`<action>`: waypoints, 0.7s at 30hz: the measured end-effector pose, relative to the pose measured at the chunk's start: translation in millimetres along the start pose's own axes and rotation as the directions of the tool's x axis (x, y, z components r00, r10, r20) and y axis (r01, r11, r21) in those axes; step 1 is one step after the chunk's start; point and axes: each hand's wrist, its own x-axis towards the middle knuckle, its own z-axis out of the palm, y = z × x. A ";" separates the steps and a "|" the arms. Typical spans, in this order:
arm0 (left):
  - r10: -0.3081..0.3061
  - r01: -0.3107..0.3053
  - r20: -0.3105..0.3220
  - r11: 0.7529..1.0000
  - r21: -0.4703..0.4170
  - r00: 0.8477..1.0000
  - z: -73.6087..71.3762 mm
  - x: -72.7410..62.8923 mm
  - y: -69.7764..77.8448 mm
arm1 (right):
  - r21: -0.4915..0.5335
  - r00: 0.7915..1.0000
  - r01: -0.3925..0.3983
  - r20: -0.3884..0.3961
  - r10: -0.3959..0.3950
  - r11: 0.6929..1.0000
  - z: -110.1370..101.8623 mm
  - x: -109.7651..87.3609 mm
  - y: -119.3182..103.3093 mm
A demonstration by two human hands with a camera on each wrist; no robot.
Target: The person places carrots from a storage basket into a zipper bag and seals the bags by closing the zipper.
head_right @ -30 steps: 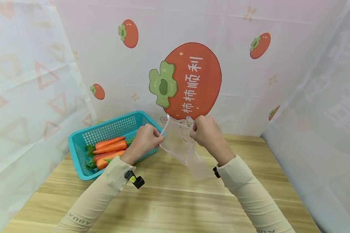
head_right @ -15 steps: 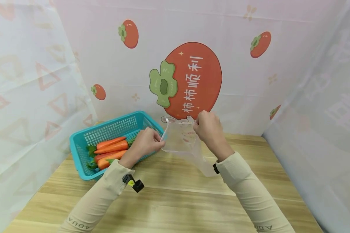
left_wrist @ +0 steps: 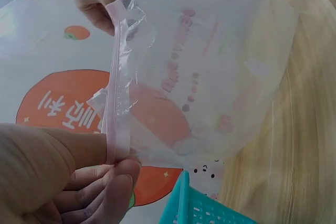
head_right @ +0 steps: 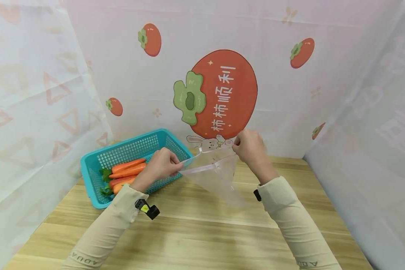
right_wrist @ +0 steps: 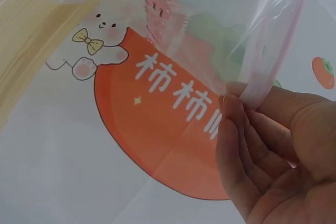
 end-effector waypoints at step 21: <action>0.042 -0.043 -0.091 0.999 -0.015 0.995 -9.0 5.5 15.3 | 0.056 0.994 0.105 0.005 -0.105 0.993 -6.8 -6.4 -28.2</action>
